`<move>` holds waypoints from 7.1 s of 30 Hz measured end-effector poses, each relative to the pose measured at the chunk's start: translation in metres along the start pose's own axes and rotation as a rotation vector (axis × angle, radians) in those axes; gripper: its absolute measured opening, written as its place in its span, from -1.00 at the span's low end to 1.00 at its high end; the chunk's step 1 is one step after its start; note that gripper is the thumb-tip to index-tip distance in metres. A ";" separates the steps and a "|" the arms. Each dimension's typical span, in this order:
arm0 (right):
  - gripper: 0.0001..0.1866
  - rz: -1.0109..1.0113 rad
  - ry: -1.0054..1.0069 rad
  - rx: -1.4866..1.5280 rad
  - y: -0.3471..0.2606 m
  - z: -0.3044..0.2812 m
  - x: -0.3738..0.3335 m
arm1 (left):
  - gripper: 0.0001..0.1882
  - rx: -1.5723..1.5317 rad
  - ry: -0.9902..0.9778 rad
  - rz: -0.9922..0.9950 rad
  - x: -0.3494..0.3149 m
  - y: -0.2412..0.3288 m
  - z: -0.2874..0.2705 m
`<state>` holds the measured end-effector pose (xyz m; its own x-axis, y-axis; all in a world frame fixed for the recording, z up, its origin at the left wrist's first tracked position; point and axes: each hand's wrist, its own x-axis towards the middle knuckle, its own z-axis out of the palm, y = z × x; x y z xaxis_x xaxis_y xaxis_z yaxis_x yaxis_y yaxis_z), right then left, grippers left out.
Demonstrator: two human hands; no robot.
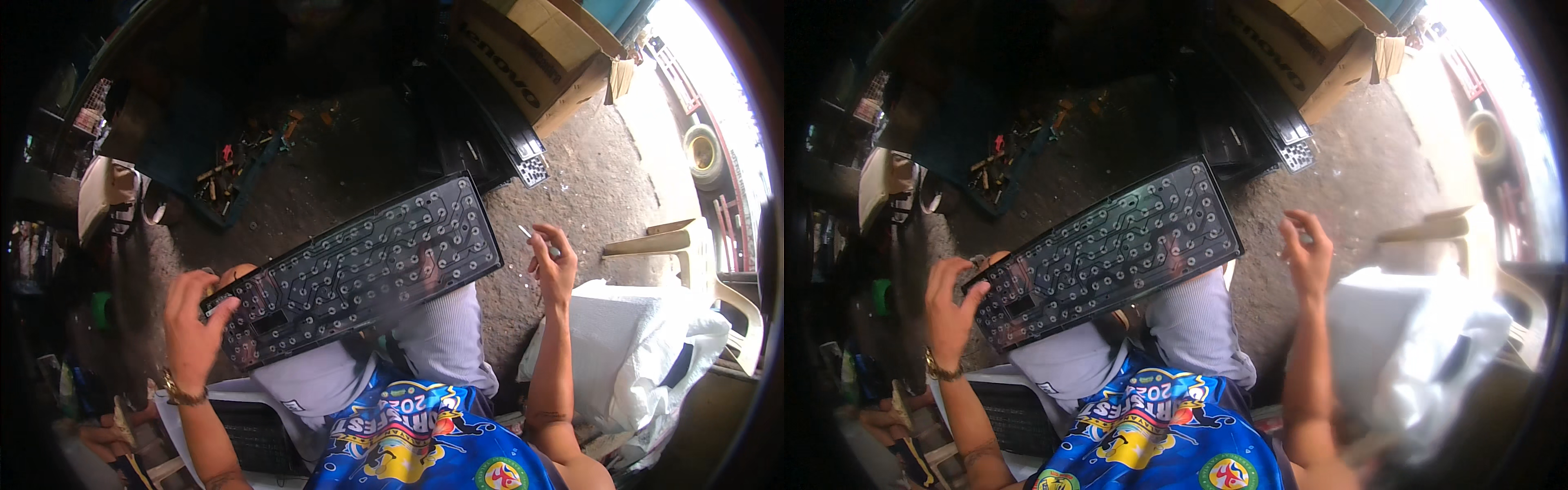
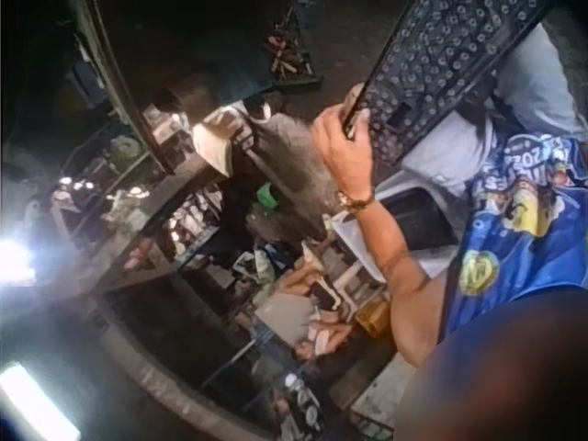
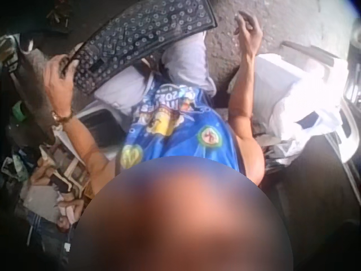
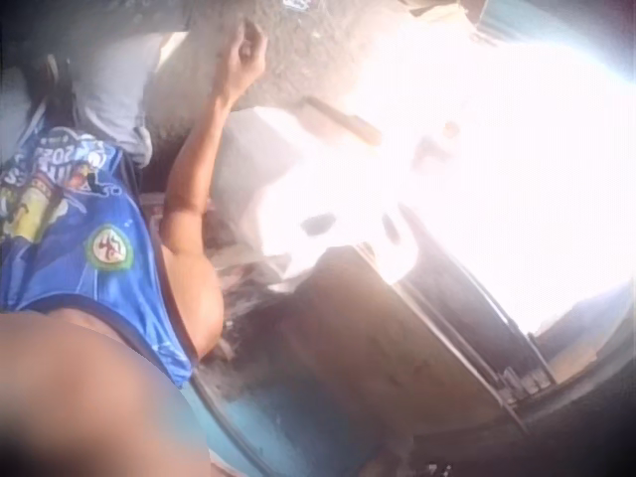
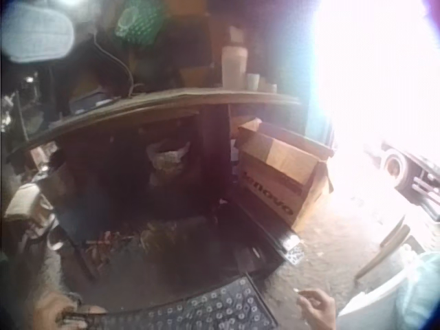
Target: The person uses a screwdriver to remove screws from the back of a black keyboard, then flips it over and peels off a protective film. They place the film aside and continue unscrewing another keyboard, handling the parts one at a time.
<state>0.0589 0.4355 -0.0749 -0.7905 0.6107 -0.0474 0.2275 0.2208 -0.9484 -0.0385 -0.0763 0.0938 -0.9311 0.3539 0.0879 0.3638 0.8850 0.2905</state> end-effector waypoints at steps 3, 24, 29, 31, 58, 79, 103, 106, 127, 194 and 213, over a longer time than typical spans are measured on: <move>-0.71 -0.206 -0.094 -0.276 -0.066 0.010 -0.006 | -0.34 -0.060 -0.037 0.166 -0.019 0.024 0.026; -0.73 -1.355 -0.621 -0.885 -0.223 0.064 -0.017 | -0.69 -0.031 0.086 0.468 -0.036 0.004 0.026; -0.82 -1.519 -0.385 -0.856 -0.262 0.068 -0.019 | -0.86 -0.062 0.247 0.473 -0.024 0.004 -0.009; -0.93 -1.638 -0.229 -0.861 -0.278 0.070 -0.018 | -0.86 -0.048 0.279 0.449 -0.023 0.001 -0.027; -0.44 -1.052 -0.649 -0.748 -0.245 0.096 -0.040 | -0.75 0.060 0.231 0.391 0.013 0.009 -0.008; -0.75 -0.880 -0.982 -0.756 -0.268 0.157 -0.029 | -0.59 0.176 0.208 0.514 -0.043 0.075 0.044; -0.70 -0.633 -0.590 -0.630 -0.285 0.132 0.041 | -0.64 0.030 0.034 0.551 -0.056 0.066 0.066; -0.68 -0.694 -0.500 -0.585 -0.288 0.115 0.051 | -0.66 -0.007 0.036 0.562 -0.058 0.067 0.065; -0.65 0.090 0.018 -0.328 0.020 -0.045 0.048 | -0.62 -0.354 0.414 0.403 0.188 0.095 -0.075; -0.55 -0.110 -0.735 -0.478 -0.326 0.494 0.522 | -0.41 -0.245 -0.294 0.183 0.228 -0.138 0.055; -0.64 -0.597 -1.450 -0.766 -0.223 0.541 0.367 | -0.21 -1.344 -0.678 -0.497 0.452 -0.211 0.313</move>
<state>-0.5896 0.1989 -0.0508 -0.5863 -0.7041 -0.4006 -0.4040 0.6827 -0.6088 -0.5282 -0.0082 -0.2255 -0.6285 0.5118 -0.5857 -0.5900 0.1769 0.7878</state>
